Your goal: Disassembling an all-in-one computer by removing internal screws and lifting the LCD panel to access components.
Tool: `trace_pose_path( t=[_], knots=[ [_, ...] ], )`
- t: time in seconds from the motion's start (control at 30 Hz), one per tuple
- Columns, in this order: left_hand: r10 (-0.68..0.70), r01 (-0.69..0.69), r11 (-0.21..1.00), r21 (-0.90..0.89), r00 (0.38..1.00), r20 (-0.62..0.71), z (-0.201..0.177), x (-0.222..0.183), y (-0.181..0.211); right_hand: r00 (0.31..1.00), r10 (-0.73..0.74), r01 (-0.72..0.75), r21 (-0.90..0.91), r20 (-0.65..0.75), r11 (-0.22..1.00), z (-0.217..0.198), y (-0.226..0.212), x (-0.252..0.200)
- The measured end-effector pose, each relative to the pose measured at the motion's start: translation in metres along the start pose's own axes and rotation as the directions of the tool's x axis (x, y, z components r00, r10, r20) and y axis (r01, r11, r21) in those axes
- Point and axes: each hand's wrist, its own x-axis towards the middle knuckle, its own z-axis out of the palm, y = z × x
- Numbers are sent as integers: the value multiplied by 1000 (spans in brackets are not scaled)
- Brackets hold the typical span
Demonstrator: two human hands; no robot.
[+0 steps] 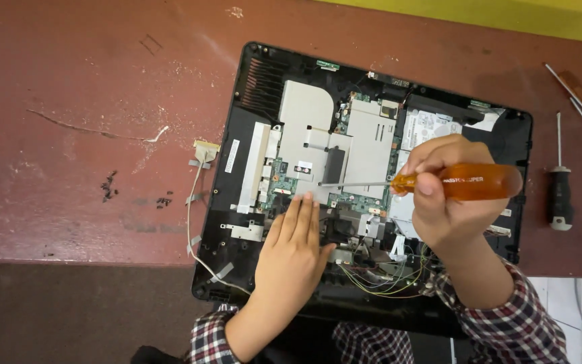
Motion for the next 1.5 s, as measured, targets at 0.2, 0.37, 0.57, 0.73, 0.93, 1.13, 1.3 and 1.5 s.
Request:
trace_pose_path(
  t=[0.2, 0.37, 0.57, 0.73, 0.93, 1.13, 1.3, 1.5],
  knots=[
    [-3, 3, 1000, -13, 999, 51, -2, 2, 1, 1000, 8, -9, 8, 18, 1000, 0, 4, 2],
    [-4, 4, 1000, -24, 1000, -6, -5, 4, 2, 999, -1, 1, -4, 40, 1000, -2, 8, -1],
    [-16, 17, 1000, -24, 1000, 3, -1, 2, 2, 999, 11, -13, 47, 44, 999, 0, 6, -7],
    [-12, 12, 1000, -25, 1000, -13, -3, 3, 2, 939, -274, 211, 281, 210, 936, 0, 23, 0],
    [-10, 9, 999, -35, 1000, -23, -2, 5, 0, 870, -265, 182, 228, 415, 956, -2, -9, 1],
    [10, -11, 1000, -26, 1000, -16, 2, 2, -3, 862, -262, 365, -172, 434, 915, -21, -55, 47],
    [18, -18, 999, -34, 1000, -3, 6, 1, -4, 744, -77, 329, -263, 664, 907, -52, -97, 69],
    [26, -27, 999, -23, 999, -40, 5, 2, -4, 685, 127, 544, -619, 718, 566, -46, -89, 69]
  ],
)
